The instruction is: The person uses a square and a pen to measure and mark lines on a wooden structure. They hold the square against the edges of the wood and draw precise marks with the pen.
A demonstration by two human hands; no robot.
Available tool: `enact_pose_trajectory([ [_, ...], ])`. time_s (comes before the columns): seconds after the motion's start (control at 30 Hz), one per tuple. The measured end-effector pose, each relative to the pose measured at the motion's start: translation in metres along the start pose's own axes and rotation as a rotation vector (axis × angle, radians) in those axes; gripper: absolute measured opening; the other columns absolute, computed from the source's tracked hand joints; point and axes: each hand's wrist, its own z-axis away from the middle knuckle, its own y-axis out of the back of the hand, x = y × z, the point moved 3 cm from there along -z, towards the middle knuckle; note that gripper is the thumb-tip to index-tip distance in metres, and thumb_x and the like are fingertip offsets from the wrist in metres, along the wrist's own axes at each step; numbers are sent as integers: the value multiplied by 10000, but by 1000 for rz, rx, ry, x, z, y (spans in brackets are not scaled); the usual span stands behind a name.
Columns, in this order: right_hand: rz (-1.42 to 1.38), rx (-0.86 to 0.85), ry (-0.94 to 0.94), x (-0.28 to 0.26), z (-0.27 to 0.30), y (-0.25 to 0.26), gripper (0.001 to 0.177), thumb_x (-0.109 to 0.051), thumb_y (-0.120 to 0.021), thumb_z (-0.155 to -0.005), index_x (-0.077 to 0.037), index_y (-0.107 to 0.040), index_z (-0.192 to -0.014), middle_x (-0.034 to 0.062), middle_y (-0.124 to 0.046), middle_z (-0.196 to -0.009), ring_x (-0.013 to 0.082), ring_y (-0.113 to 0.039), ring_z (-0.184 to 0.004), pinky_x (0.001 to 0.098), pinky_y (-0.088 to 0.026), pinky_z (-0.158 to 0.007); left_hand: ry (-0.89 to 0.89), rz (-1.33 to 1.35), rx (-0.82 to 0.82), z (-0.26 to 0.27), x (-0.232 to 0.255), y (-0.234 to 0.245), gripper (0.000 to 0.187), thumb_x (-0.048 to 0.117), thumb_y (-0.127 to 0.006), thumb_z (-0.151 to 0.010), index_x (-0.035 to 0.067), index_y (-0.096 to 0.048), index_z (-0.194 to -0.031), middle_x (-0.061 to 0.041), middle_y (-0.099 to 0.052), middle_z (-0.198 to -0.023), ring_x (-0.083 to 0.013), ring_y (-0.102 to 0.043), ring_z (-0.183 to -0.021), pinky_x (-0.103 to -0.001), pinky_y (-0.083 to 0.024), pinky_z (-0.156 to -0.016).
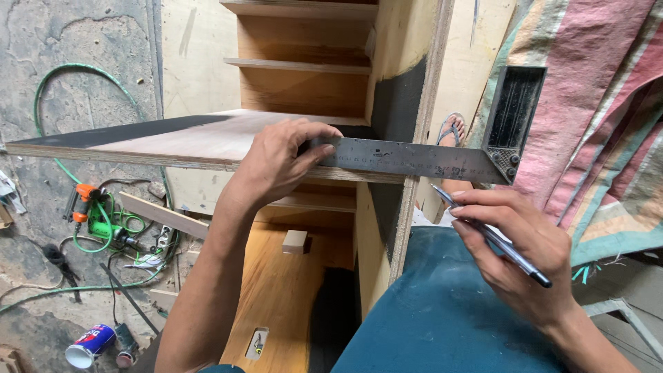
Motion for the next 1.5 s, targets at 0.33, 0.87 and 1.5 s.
enact_pose_trajectory([
  [0.33,-55,-11,128,4,-9,-13,94,45,-672,-841,41,-665,-935,176,-694,-973,267,-702,-943,331,-563,-891,15,-43,-13,1,-2,-3,189,213,-632,-932,138,-681,-1099,-56,-606,-768,-224,-545,-696,-349,-412,-642],
  [0.87,-93,-30,112,8,-13,-22,88,44,-657,-856,42,-648,-944,183,-684,-1016,254,-691,-927,332,-556,-865,67,-126,-11,3,0,-4,229,227,-653,-915,189,-685,-1139,-35,-512,-766,-240,-470,-723,-376,-376,-640],
  [1.5,-107,-46,102,10,-15,-21,77,20,-648,-863,36,-655,-938,173,-692,-1001,239,-697,-903,311,-561,-845,92,-130,-33,3,-1,-4,234,249,-637,-921,203,-686,-1145,-26,-527,-785,-237,-493,-753,-380,-362,-655],
])
